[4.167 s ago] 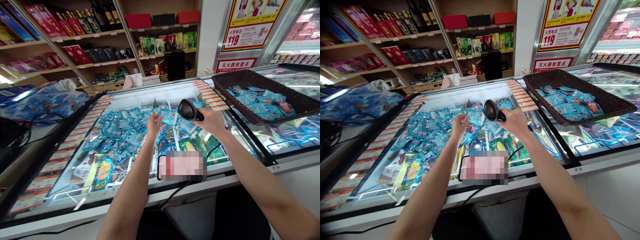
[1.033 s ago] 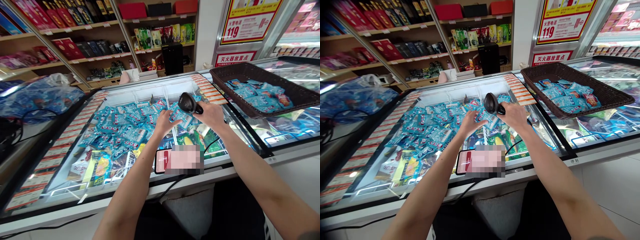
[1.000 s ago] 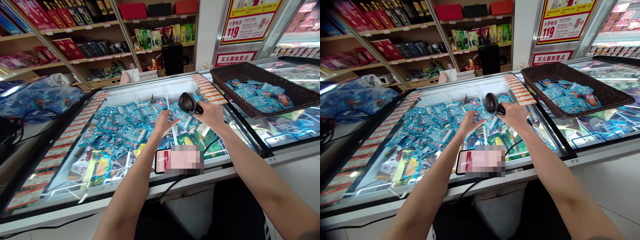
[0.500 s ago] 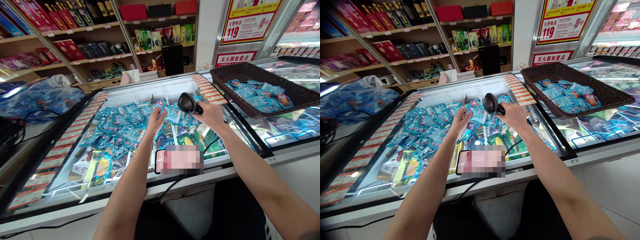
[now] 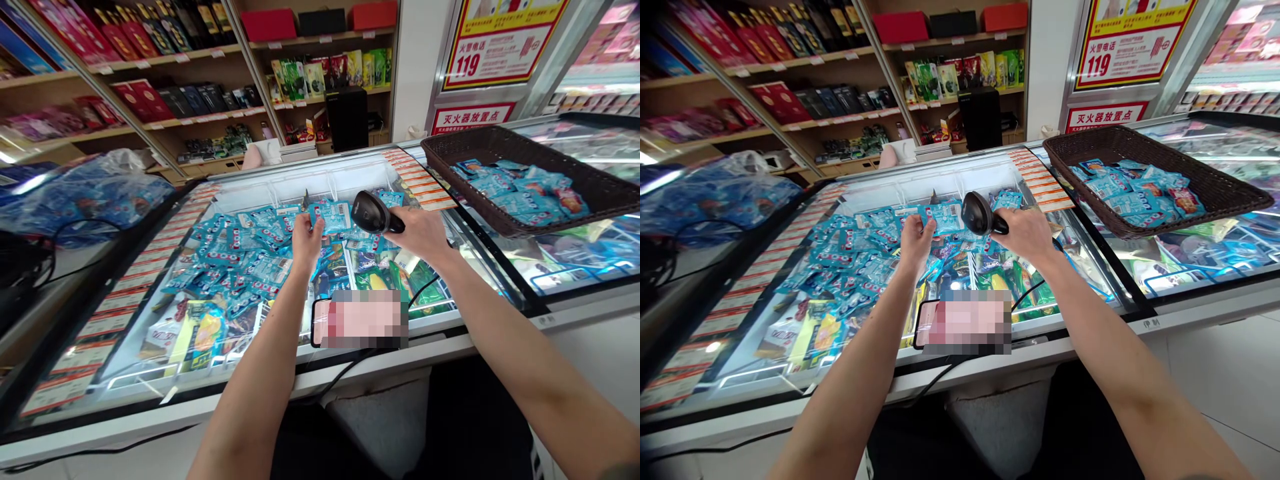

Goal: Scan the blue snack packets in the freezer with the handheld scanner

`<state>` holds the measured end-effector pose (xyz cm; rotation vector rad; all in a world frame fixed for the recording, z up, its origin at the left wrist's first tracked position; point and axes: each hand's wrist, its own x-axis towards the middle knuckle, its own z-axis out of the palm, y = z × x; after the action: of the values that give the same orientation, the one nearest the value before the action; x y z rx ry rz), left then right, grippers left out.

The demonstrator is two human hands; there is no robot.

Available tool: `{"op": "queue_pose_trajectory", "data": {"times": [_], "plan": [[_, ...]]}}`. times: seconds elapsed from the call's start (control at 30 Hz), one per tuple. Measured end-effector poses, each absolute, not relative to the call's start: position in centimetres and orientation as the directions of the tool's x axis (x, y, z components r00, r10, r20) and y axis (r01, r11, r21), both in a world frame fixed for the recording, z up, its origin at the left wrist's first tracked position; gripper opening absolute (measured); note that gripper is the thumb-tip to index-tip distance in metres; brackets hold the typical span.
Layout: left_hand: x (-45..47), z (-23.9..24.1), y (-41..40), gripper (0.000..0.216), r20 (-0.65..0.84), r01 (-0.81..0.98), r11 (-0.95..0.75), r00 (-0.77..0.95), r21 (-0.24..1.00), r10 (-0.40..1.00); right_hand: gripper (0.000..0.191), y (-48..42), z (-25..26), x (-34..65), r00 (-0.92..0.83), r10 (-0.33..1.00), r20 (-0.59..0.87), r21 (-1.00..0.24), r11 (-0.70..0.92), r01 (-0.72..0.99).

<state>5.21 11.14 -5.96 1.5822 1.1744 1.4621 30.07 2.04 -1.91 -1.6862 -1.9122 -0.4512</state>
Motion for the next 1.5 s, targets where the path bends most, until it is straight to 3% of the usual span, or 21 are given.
{"op": "queue_pose_trajectory", "data": {"times": [0.37,1.07,1.27,1.4,1.5], "plan": [[4.9,-7.2,11.9,0.046,0.479,0.33,-0.453,0.002,0.828,0.878,0.032,1.7,-1.6,29.6,-0.146,0.834,0.532,-0.081,0.222,0.972],[5.2,-6.9,11.4,0.044,0.442,0.336,-0.414,-0.006,0.846,0.897,0.034,1.5,-1.3,29.5,-0.15,0.855,0.496,-0.08,0.217,0.973],[4.1,-5.2,10.4,0.024,0.575,0.606,-0.386,-0.146,0.695,0.805,0.035,1.6,-1.4,29.7,-0.126,0.835,0.536,-0.115,0.22,0.969],[3.4,-4.7,10.0,0.045,0.593,0.744,-0.305,-0.149,0.595,0.791,0.037,1.6,-1.5,29.7,-0.118,0.838,0.533,-0.107,0.206,0.973],[3.5,-4.9,9.6,0.053,0.633,0.85,-0.29,-0.065,0.44,0.771,0.039,1.8,-1.7,29.8,-0.115,0.842,0.527,-0.104,0.198,0.975]]}}
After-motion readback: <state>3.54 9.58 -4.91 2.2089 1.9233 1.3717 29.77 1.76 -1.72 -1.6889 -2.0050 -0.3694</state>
